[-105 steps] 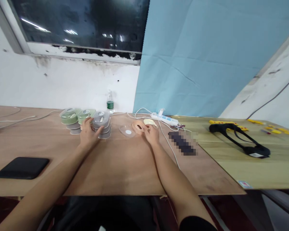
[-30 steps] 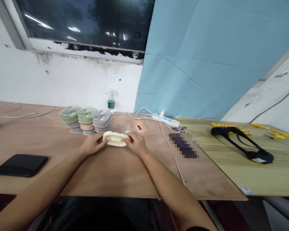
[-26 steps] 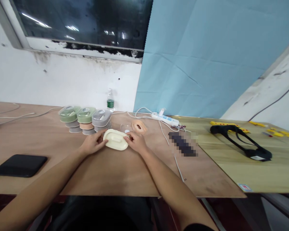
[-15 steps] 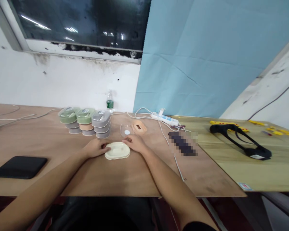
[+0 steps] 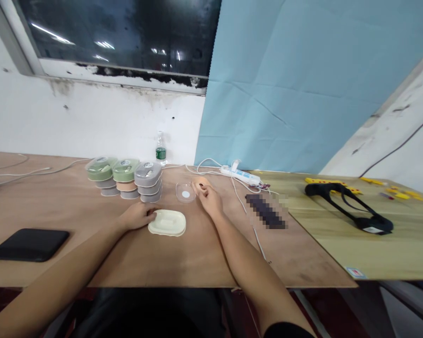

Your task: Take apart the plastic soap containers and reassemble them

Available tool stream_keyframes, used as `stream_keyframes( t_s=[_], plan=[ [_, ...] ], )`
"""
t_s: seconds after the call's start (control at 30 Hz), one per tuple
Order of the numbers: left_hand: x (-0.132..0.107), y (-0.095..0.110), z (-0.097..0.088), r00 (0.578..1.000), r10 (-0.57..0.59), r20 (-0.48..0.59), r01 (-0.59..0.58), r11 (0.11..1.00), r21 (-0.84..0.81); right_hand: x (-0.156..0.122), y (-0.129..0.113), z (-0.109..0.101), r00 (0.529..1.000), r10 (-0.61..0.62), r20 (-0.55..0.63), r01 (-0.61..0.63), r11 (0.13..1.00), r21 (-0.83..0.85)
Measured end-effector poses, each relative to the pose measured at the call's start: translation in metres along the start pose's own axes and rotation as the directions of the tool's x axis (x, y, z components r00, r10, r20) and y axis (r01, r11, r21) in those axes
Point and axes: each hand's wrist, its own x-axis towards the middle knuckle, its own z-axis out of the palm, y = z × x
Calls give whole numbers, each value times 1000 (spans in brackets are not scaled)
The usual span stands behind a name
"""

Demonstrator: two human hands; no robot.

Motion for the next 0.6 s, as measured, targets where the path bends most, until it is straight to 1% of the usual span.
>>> stream_keyframes(
  t_s=[0.07,0.13,0.23,0.27,0.3,0.37,0.43,0.47,0.53,0.6],
  plan=[
    [0,-1,0,1000,-1,2,1,1000,-2,2,3,-1,998,-33,-62,33,999,4],
    [0,-1,-1,1000,-2,1,2,1000,-9,3,7,-1,996,-70,-59,70,998,-7],
    [0,-3,-2,1000,-7,-5,7,1000,-9,5,13,2,996,-45,81,48,998,-33],
    [1,-3,-2,1000,-11,-2,11,1000,-3,6,14,3,993,-26,116,30,999,-36],
    [1,-4,-2,1000,-18,4,18,1000,4,6,15,4,992,-8,125,12,999,-32],
    [1,-4,-3,999,-33,22,32,999,16,8,16,3,997,28,65,-28,1000,-3],
    [1,-3,-3,998,-43,37,42,999,23,8,14,0,997,47,-54,-44,998,49],
    [1,-3,-4,998,-47,36,46,999,23,8,12,-3,992,41,-117,-32,996,78],
    [1,-3,-4,998,-55,16,55,998,13,5,5,-7,975,3,-223,27,991,132],
    [1,-3,-3,998,-62,-22,62,998,-5,-1,-7,-11,953,-67,-295,122,977,174]
  ],
)
